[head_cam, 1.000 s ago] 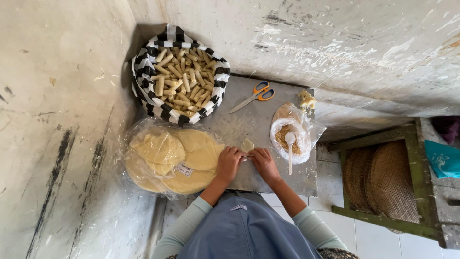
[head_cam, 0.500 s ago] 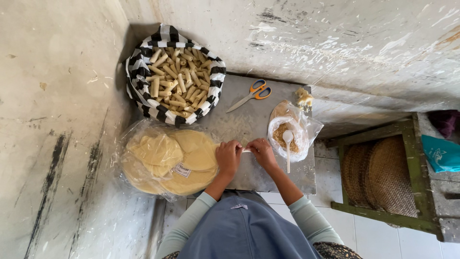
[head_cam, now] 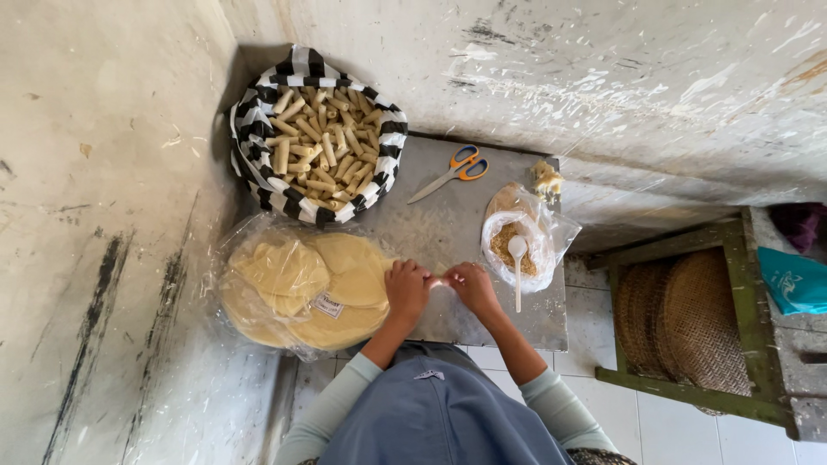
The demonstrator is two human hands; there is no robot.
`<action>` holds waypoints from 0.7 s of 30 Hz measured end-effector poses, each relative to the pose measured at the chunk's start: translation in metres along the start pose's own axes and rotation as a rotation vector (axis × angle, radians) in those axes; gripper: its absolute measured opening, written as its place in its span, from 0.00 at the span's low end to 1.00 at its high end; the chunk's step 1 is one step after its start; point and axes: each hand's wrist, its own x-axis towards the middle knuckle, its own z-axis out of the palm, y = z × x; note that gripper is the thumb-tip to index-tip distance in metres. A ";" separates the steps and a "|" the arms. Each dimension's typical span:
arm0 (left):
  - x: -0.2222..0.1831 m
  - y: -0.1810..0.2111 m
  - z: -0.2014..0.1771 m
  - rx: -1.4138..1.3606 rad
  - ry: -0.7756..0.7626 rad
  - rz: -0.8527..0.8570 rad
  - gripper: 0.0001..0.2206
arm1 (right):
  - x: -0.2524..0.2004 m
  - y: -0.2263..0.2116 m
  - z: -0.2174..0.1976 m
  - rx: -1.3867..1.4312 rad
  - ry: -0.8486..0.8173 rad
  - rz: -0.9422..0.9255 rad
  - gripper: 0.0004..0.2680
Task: The person prepares pastry wrappers by separating thin sheets of dough and folding them into triangles by hand.
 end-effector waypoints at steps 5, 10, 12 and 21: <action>-0.009 0.009 0.002 0.019 -0.032 -0.134 0.11 | -0.014 0.002 0.003 0.128 0.075 -0.014 0.04; -0.012 0.019 -0.018 -0.142 0.147 -0.007 0.20 | -0.036 -0.019 0.002 -0.483 0.066 -0.316 0.16; -0.012 0.019 -0.030 -0.191 0.224 0.050 0.18 | -0.046 -0.022 0.003 -0.576 -0.045 -0.264 0.20; -0.030 -0.009 -0.096 -0.225 0.457 0.022 0.15 | 0.017 -0.019 0.007 -0.601 0.047 -0.148 0.30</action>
